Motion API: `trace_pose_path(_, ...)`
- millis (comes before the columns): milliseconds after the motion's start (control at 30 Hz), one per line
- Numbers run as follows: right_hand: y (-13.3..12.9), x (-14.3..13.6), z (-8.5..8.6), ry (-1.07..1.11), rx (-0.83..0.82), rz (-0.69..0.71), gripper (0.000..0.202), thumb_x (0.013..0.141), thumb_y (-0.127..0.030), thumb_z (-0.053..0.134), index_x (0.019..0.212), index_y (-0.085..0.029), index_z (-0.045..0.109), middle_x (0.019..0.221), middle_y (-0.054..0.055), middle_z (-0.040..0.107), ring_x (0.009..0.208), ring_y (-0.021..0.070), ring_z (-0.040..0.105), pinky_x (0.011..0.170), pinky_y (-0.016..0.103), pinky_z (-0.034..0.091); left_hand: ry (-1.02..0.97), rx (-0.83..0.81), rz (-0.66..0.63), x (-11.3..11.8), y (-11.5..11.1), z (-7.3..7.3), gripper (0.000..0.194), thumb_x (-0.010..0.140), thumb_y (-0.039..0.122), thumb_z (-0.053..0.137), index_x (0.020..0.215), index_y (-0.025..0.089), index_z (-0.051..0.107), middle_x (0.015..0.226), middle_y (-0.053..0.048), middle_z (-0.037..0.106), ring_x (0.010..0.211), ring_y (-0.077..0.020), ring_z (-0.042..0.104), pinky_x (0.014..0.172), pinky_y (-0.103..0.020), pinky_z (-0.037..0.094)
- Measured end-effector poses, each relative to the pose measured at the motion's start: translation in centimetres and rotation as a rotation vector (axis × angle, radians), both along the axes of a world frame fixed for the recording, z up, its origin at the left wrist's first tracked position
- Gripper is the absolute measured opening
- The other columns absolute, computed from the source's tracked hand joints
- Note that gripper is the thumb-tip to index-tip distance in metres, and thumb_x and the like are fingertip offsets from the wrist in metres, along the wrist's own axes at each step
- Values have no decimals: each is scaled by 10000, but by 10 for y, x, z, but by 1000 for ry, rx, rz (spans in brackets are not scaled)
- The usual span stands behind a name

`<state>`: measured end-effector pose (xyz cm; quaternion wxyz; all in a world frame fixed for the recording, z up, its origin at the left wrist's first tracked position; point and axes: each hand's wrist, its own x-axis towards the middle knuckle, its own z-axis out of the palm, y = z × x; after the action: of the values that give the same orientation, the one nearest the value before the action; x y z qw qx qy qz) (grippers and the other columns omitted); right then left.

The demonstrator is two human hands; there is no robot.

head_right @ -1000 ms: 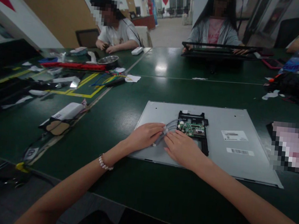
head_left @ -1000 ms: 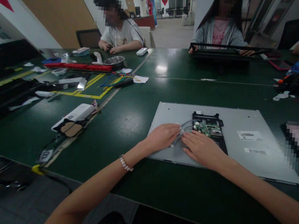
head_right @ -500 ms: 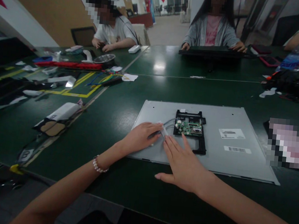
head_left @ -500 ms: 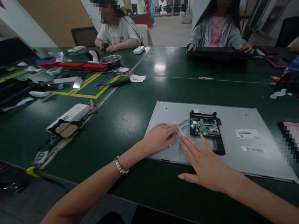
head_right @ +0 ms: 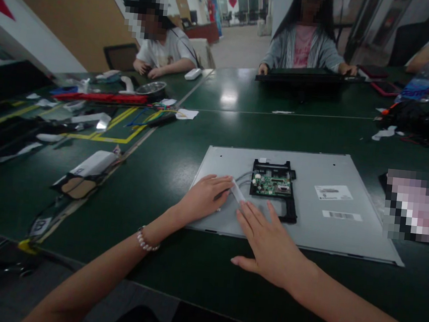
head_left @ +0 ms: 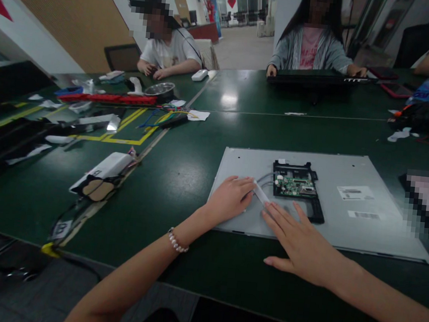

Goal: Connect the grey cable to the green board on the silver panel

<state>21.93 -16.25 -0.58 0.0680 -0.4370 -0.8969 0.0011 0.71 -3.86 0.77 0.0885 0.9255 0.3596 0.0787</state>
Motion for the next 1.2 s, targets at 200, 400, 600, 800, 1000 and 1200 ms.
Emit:
trace_pose_path(200, 1, -3, -3, -20, 42, 4, 733, 958, -618, 365, 1481, -108, 430, 1554, 213, 366, 1425, 358, 350, 1105, 653, 299, -4, -19, 14, -2, -1, 1, 342, 966, 209, 415, 1239, 175, 618, 1378, -110, 596, 1314, -225, 524, 1136, -502, 323)
trace_pose_path(400, -4, 3, -1, 8, 42, 9, 602, 978, -535, 400, 1471, -194, 453, 1556, 169, 389, 1450, 336, 314, 1099, 624, 330, -38, 29, -9, -5, 2, -4, 332, 985, 239, 411, 1235, 200, 626, 1353, -88, 620, 1310, -219, 527, 1164, -516, 262)
trace_pose_path(600, 2, 15, 26, 91, 18, -42, 528, 981, -423, 419, 1476, -241, 434, 1546, 92, 430, 1446, 307, 332, 1127, 618, 297, -75, 113, 1, -3, 0, -4, 288, 971, 207, 441, 1159, 204, 658, 1318, -80, 646, 1328, -226, 510, 1159, -526, 273)
trace_pose_path(800, 32, 82, 35, 214, 76, -308, 446, 978, -382, 391, 1342, -203, 574, 1400, 110, 590, 1361, 306, 465, 1127, 623, 298, -190, 249, -20, -8, 2, 2, 249, 973, 203, 456, 1072, 211, 684, 1319, -77, 645, 1308, -215, 530, 1152, -526, 292)
trace_pose_path(1000, 35, 121, 30, 478, 28, -540, 405, 946, -406, 451, 1291, -263, 605, 1342, 74, 636, 1224, 294, 590, 844, 466, 581, -246, 309, 49, -12, 11, -3, 219, 952, 189, 484, 1011, 217, 692, 1267, -62, 676, 1265, -220, 562, 1130, -529, 324)
trace_pose_path(1200, 27, 114, 34, 495, -124, -574, 421, 938, -470, 447, 1283, -294, 611, 1406, 41, 589, 1261, 306, 555, 638, 359, 596, -270, 280, 159, -16, 19, -7, 225, 931, 186, 491, 1006, 213, 701, 1278, -70, 668, 1239, -225, 577, 1123, -510, 337)
